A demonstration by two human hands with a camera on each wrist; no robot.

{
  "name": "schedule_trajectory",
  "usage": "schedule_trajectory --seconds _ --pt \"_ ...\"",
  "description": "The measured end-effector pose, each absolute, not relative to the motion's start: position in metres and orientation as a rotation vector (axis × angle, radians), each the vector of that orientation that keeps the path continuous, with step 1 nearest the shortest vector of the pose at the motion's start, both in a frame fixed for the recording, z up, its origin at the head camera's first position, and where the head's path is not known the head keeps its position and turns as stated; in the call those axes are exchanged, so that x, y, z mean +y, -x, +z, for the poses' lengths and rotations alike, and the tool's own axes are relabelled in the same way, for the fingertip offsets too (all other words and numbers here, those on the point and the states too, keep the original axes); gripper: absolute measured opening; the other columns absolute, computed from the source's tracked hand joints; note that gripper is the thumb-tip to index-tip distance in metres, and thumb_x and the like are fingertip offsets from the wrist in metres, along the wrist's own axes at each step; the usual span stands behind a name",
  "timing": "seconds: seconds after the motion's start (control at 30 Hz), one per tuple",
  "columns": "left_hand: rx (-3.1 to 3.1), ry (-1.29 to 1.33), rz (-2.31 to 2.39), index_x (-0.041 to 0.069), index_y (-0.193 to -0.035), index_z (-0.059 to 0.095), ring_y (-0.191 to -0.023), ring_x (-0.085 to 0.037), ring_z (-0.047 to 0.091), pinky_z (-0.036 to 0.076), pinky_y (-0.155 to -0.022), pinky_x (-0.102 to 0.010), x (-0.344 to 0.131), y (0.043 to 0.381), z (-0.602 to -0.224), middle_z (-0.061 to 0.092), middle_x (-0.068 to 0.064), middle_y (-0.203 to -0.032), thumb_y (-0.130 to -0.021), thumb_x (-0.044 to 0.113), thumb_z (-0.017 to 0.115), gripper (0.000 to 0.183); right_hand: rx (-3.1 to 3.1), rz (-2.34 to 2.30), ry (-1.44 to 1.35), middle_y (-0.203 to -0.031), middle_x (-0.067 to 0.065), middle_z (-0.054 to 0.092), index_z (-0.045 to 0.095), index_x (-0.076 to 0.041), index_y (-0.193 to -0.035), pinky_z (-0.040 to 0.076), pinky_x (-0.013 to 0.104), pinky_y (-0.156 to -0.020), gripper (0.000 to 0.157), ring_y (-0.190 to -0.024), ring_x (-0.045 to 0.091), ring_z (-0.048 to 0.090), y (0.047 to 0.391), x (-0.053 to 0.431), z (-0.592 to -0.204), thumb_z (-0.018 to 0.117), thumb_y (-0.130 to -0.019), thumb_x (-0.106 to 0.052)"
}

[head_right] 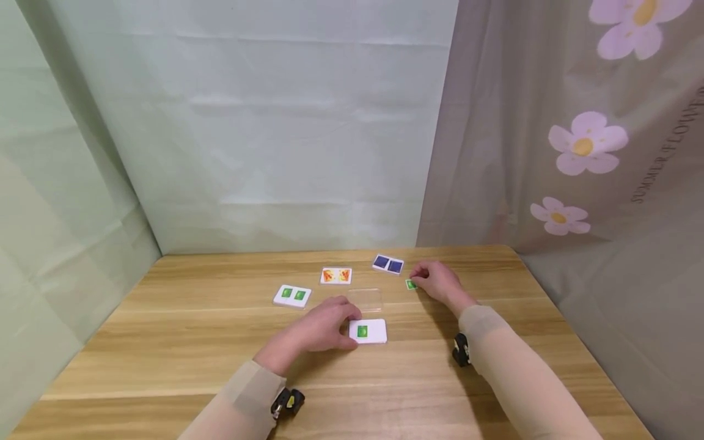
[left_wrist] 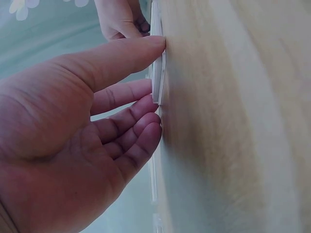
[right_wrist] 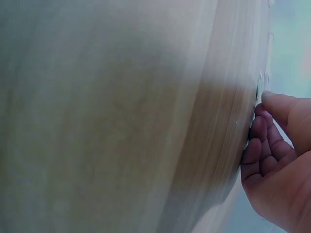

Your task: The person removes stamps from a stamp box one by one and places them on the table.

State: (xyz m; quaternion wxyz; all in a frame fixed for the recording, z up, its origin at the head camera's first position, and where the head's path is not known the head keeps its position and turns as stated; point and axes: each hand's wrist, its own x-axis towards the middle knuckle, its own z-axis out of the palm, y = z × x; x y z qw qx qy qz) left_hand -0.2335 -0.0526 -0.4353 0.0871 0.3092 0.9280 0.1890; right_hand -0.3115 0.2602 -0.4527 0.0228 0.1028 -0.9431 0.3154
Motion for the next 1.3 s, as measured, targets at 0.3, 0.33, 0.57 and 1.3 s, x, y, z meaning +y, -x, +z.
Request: schedule_trajectory --seconds 0.3,0.33,0.57,1.3 --pt "2.806 -0.942 0.544 0.006 -0.134 0.075 -0.110 -0.020 0.058 0.053 -0.104 -0.037 -0.060 0.233 -0.437 0.068 -0.005 -0.124 -0.085 0.028 0.099 0.059 -2.912 1.035 -0.231 -0.112 0.012 0.075 0.077 -0.004 -0.113 0.054 0.051 -0.097 0.012 -0.104 0.030 0.066 0.302 0.254 -0.448 0.074 -0.107 -0.013" --pt "2.807 -0.936 0.545 0.006 -0.134 0.075 -0.111 -0.020 0.058 0.053 -0.105 -0.037 -0.061 0.233 -0.436 0.068 -0.005 -0.125 -0.085 0.029 0.099 0.059 -2.913 1.033 -0.233 -0.111 0.011 0.074 0.077 -0.004 -0.114 0.054 0.050 -0.095 0.012 -0.103 0.029 0.066 0.300 0.254 -0.447 0.074 -0.107 -0.014" --pt "2.812 -0.913 0.533 0.008 -0.135 0.075 -0.111 -0.020 0.057 0.053 -0.105 -0.037 -0.062 0.234 -0.437 0.067 -0.004 -0.126 -0.088 0.029 0.097 0.056 -2.900 1.066 -0.352 -0.104 0.006 0.075 0.078 -0.005 -0.111 0.055 0.043 -0.089 0.011 -0.097 0.024 0.066 0.282 0.235 -0.435 0.076 -0.105 -0.014" --pt "2.794 -0.937 0.534 0.008 -0.131 0.076 -0.104 -0.018 0.055 0.052 -0.097 -0.035 -0.063 0.239 -0.433 0.066 -0.001 -0.114 -0.089 0.027 0.096 0.050 -2.928 1.119 -0.620 -0.092 -0.007 0.068 0.079 -0.013 -0.102 0.050 0.030 -0.077 0.011 -0.085 0.012 0.059 0.238 0.177 -0.437 0.087 -0.096 -0.015"
